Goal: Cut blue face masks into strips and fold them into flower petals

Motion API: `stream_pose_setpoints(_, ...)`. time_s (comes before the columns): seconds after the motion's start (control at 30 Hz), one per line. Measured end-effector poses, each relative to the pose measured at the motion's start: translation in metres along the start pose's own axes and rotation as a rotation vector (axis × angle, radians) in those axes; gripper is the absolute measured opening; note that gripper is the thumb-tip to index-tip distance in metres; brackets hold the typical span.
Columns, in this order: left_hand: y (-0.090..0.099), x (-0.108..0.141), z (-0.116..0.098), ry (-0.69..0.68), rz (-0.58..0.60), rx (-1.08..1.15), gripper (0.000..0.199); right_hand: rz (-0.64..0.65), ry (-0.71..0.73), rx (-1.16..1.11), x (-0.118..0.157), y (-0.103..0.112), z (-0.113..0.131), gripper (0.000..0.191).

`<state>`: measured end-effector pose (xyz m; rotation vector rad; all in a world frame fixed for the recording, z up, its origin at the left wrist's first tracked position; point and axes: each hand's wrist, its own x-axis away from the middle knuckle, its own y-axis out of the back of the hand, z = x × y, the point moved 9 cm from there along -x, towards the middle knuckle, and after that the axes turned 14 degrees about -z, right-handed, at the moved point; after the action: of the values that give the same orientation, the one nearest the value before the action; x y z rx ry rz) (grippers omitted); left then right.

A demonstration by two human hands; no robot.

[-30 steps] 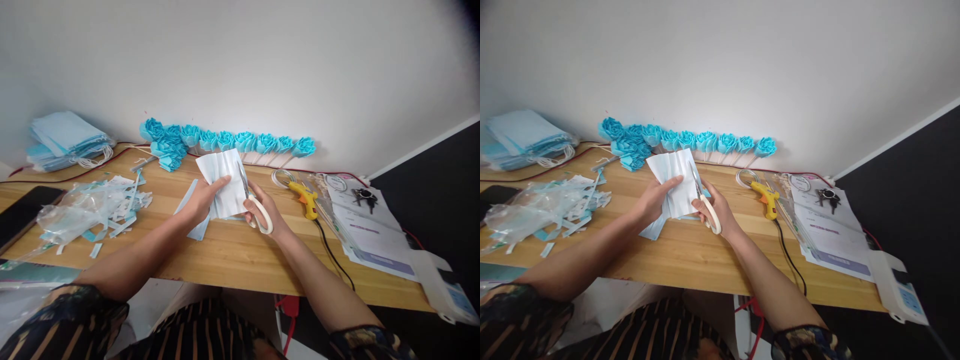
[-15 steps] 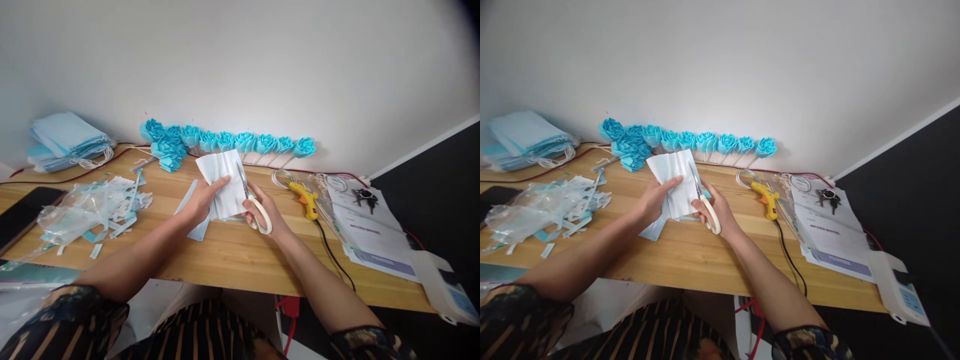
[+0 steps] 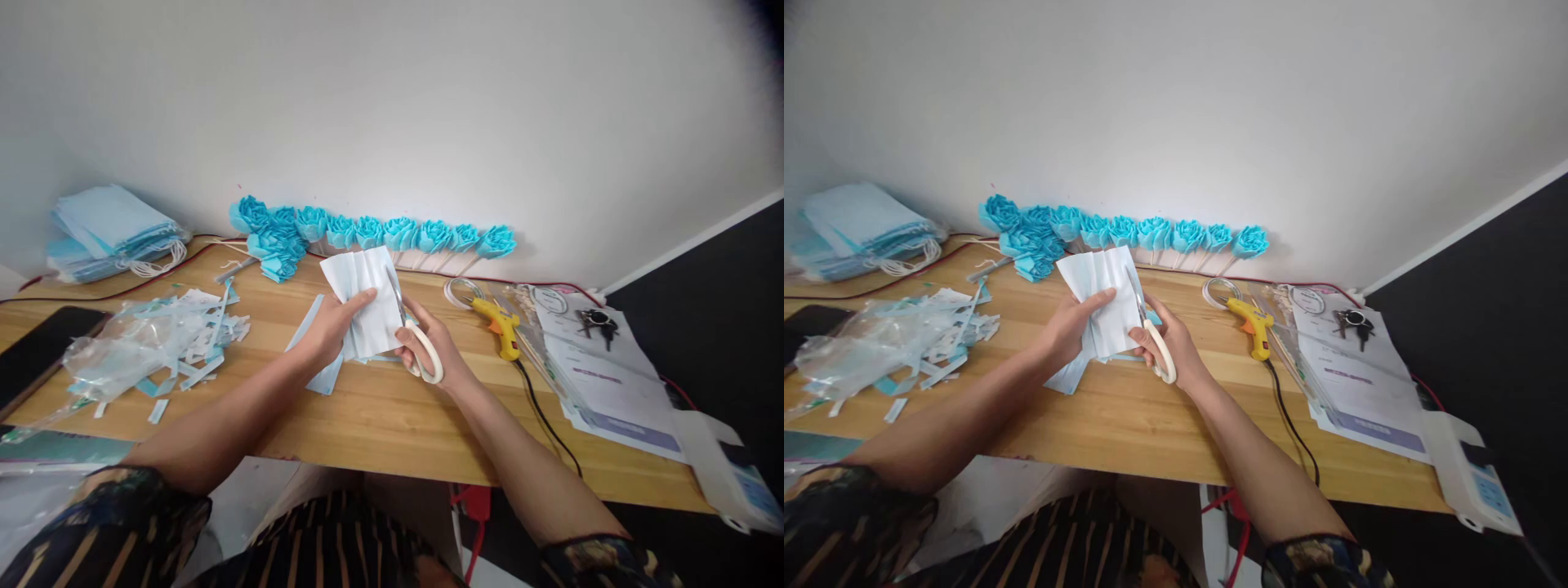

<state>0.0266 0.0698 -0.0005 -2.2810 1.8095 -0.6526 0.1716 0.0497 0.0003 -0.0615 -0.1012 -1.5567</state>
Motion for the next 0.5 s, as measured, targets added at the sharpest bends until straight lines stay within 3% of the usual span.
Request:
stream_pose_setpoints(0.27, -0.003, -0.006, -0.009, -0.034, 0.087, 0.027, 0.051, 0.018, -0.027, 0.006, -0.002, -0.001, -0.004, 0.113)
stream_pose_setpoints(0.5, 0.000, -0.007, -0.012, -0.007, 0.037, 0.028, 0.046, 0.060, -0.001, 0.031, -0.002, -0.004, -0.005, 0.114)
